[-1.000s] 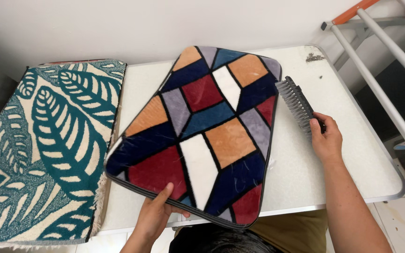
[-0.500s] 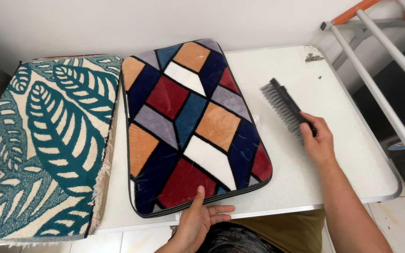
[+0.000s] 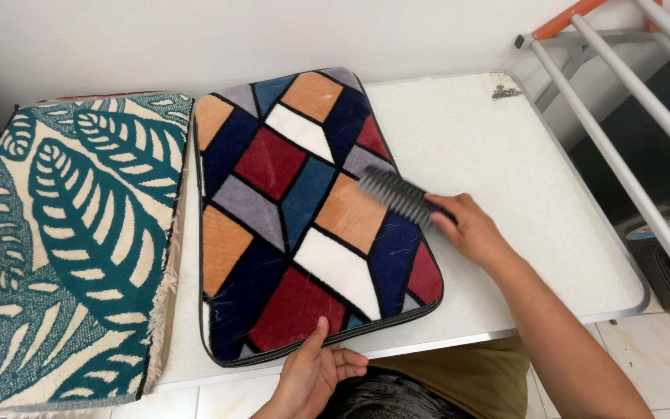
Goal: The person uses a black brush to clean two small rugs placed on a white table. They brush the surface of a geometric-patterned rug, flip it over to brush the dark underside, and then repeat the process on a second dark floral-patterned rug. The person flips the rugs multiple times to ensure both sides are brushed.
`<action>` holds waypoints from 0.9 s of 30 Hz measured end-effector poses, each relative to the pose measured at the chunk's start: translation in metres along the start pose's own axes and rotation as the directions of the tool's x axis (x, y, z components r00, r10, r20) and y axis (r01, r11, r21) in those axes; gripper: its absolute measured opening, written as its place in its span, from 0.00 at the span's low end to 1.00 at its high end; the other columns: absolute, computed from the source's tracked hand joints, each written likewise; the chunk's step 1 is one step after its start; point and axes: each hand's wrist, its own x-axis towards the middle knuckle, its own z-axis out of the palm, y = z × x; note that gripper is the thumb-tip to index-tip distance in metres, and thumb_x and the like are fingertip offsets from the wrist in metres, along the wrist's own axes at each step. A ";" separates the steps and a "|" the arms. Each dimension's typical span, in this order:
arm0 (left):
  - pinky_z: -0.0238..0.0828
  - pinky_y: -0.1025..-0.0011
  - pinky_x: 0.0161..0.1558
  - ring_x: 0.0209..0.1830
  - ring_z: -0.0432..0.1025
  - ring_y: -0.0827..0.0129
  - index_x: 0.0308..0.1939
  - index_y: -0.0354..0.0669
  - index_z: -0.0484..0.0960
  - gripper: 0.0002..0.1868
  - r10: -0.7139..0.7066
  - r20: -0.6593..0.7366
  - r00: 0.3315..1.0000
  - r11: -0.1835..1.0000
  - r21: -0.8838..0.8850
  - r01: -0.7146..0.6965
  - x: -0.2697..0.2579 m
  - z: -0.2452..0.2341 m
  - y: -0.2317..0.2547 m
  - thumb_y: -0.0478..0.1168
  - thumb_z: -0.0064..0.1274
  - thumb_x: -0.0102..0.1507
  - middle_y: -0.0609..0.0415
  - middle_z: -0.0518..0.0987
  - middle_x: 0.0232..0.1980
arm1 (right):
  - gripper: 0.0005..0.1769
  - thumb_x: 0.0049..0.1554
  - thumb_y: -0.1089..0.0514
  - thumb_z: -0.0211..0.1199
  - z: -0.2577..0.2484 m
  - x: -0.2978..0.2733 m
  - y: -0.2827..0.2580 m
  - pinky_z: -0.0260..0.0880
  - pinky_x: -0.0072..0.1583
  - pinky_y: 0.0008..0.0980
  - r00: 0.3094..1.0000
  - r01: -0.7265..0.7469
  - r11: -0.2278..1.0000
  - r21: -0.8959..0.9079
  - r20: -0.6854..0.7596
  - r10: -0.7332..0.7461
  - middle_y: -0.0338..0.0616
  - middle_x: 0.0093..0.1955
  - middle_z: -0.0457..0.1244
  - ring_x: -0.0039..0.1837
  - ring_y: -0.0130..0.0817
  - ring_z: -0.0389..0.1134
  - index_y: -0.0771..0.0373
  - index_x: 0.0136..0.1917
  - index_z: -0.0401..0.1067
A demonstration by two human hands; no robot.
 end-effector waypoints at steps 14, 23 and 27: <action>0.76 0.66 0.40 0.31 0.79 0.57 0.29 0.25 0.84 0.42 -0.173 0.013 0.985 0.972 0.167 0.168 -0.040 -0.120 0.006 0.65 0.36 0.66 0.38 0.84 0.29 | 0.25 0.58 0.48 0.66 0.048 0.047 0.002 0.70 0.58 0.42 0.897 0.430 0.895 -0.117 -0.058 -0.439 0.52 0.57 0.66 0.56 0.50 0.68 0.50 0.67 0.73; 0.72 0.56 0.42 0.30 0.77 0.47 0.29 0.20 0.81 0.35 -0.094 -0.352 0.931 0.965 0.197 0.172 -0.056 -0.146 0.027 0.55 0.41 0.68 0.32 0.81 0.24 | 0.24 0.62 0.51 0.63 0.054 0.052 -0.040 0.70 0.63 0.37 0.919 0.392 0.881 0.264 -0.067 -0.389 0.46 0.59 0.65 0.61 0.43 0.69 0.51 0.71 0.72; 0.74 0.56 0.44 0.30 0.79 0.48 0.32 0.28 0.82 0.27 0.082 -0.378 0.922 0.906 0.413 0.089 -0.077 -0.135 0.072 0.53 0.47 0.68 0.32 0.79 0.21 | 0.26 0.57 0.50 0.68 0.071 0.030 -0.074 0.69 0.61 0.38 0.739 0.629 0.735 0.254 0.100 -0.667 0.47 0.61 0.64 0.61 0.44 0.67 0.51 0.68 0.73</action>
